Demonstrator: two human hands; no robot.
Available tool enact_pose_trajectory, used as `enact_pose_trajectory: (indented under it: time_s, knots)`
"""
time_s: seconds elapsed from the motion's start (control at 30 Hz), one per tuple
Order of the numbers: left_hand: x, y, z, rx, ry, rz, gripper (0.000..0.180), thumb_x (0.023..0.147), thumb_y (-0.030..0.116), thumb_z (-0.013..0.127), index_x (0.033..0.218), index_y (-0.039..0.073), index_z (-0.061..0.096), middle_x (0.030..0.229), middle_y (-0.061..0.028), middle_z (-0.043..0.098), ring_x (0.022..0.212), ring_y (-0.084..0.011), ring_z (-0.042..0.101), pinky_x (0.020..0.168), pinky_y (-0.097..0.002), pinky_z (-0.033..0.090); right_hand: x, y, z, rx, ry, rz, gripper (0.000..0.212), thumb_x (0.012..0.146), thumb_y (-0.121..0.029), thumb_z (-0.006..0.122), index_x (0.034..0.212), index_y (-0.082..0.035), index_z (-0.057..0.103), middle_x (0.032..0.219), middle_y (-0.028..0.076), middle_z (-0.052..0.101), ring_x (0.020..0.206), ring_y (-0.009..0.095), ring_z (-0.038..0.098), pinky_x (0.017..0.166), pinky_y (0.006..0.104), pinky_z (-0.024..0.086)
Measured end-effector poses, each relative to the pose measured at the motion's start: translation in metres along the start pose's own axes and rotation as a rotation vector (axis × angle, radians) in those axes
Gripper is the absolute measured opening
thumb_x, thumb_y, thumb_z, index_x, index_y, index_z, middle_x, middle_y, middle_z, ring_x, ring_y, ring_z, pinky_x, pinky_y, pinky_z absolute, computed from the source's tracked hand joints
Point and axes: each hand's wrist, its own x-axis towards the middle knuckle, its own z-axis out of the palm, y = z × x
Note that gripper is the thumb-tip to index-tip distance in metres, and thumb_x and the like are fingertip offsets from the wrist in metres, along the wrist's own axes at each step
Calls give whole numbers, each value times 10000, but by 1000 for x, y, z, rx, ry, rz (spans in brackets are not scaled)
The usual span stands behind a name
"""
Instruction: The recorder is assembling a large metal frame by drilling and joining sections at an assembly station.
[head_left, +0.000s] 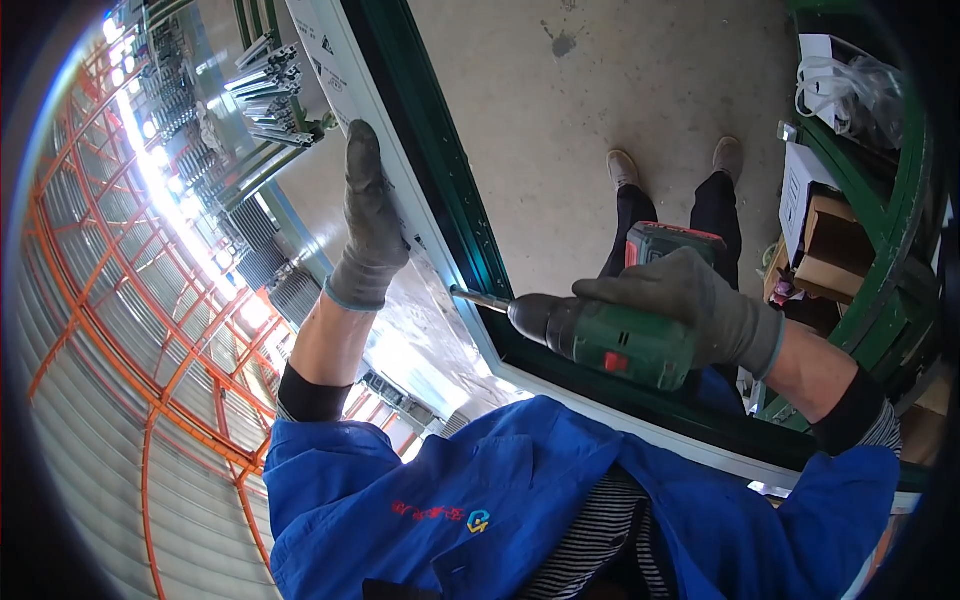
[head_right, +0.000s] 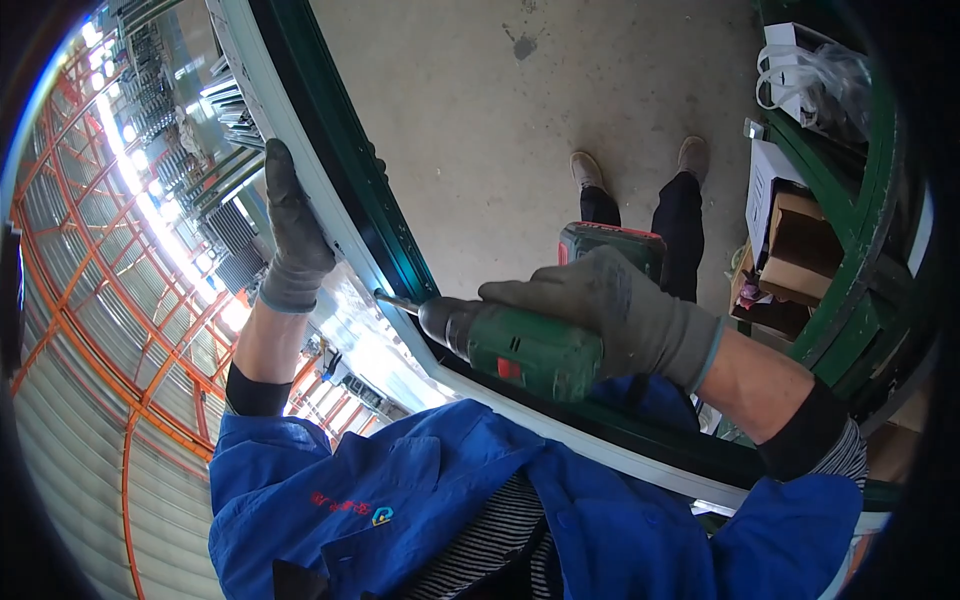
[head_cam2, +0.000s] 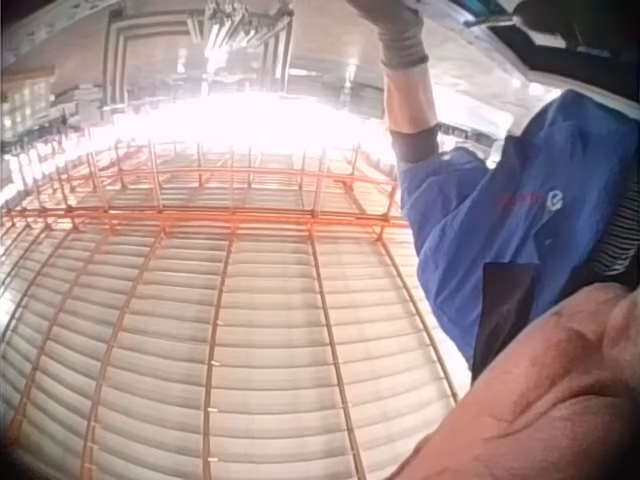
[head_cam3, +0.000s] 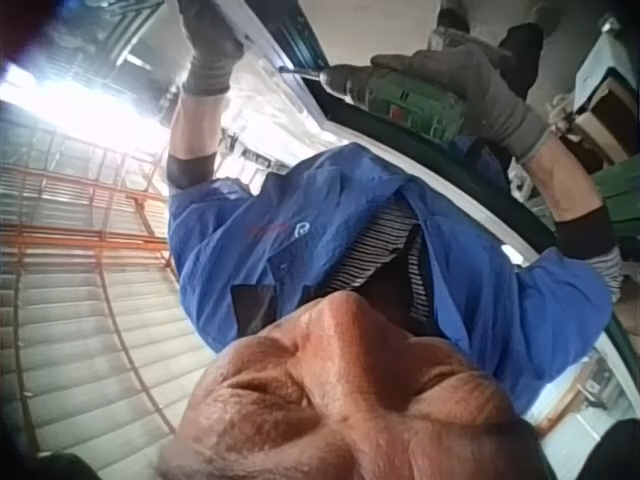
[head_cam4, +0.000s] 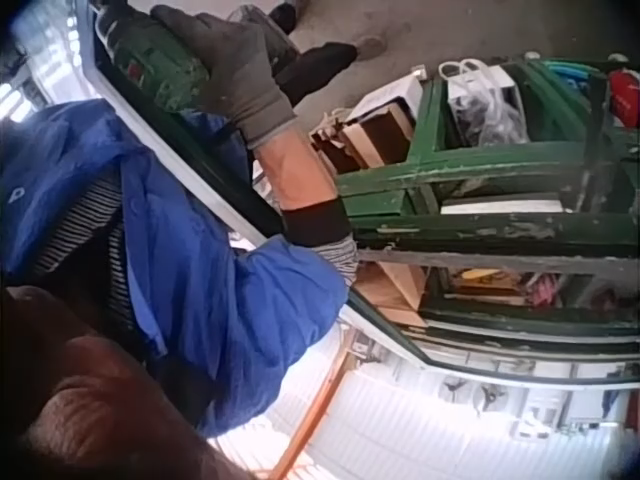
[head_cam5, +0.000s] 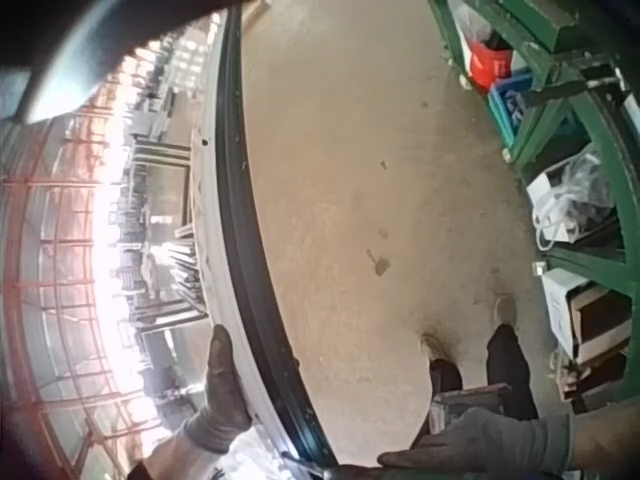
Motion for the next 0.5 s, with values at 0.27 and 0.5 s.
enact_pose_trajectory:
  time_s: [0.27, 0.5]
  knots:
    - [-2, -3, -4, 18, 24, -1, 644, 1050, 630, 448, 1371, 87, 579, 1016, -114, 742, 824, -187, 781, 714, -307, 683, 4, 4, -3, 81, 37, -9, 725, 783, -300, 794, 1435, -52, 597, 797, 87, 687, 670, 273, 712, 647, 380, 564]
    - [6, -4, -1, -31, -35, -8, 644, 1032, 633, 500, 1349, 81, 603, 1014, -107, 744, 823, -182, 771, 714, -298, 669, -1, 6, -1, 121, 13, -1, 689, 831, -256, 796, 1447, -35, 582, 976, 137, 738, 807, 293, 729, 755, 393, 569]
